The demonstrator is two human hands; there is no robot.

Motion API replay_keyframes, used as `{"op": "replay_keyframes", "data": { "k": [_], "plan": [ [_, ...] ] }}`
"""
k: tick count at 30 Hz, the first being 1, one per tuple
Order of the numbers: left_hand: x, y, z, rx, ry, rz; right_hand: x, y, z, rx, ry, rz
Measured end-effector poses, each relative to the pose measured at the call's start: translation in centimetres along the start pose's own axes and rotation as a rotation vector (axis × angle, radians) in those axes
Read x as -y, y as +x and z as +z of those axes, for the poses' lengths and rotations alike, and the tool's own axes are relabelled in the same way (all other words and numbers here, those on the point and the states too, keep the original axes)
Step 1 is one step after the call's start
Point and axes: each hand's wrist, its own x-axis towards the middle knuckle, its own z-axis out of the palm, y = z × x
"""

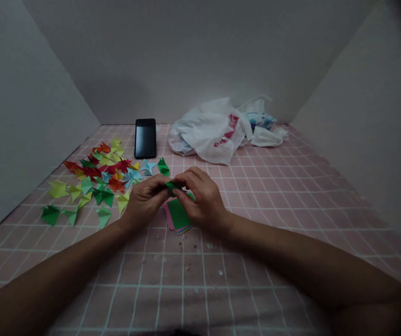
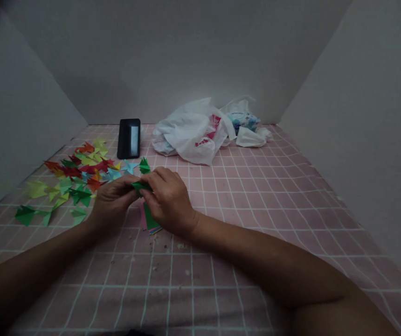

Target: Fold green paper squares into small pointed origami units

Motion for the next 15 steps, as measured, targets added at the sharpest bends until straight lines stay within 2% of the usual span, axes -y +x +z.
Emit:
{"op": "replay_keyframes", "data": {
  "k": [7, 15],
  "plan": [
    [-0.59, 0.3, -0.58, 0.075, 0.431, 0.176, -0.38, 0.1, -0.16, 0.102, -0.185, -0.027],
    [-0.56, 0.19, -0.47, 0.121, 0.538, 0.166, -0.83, 0.29, -0.12, 0.15, -0.381, -0.172]
  ]
}}
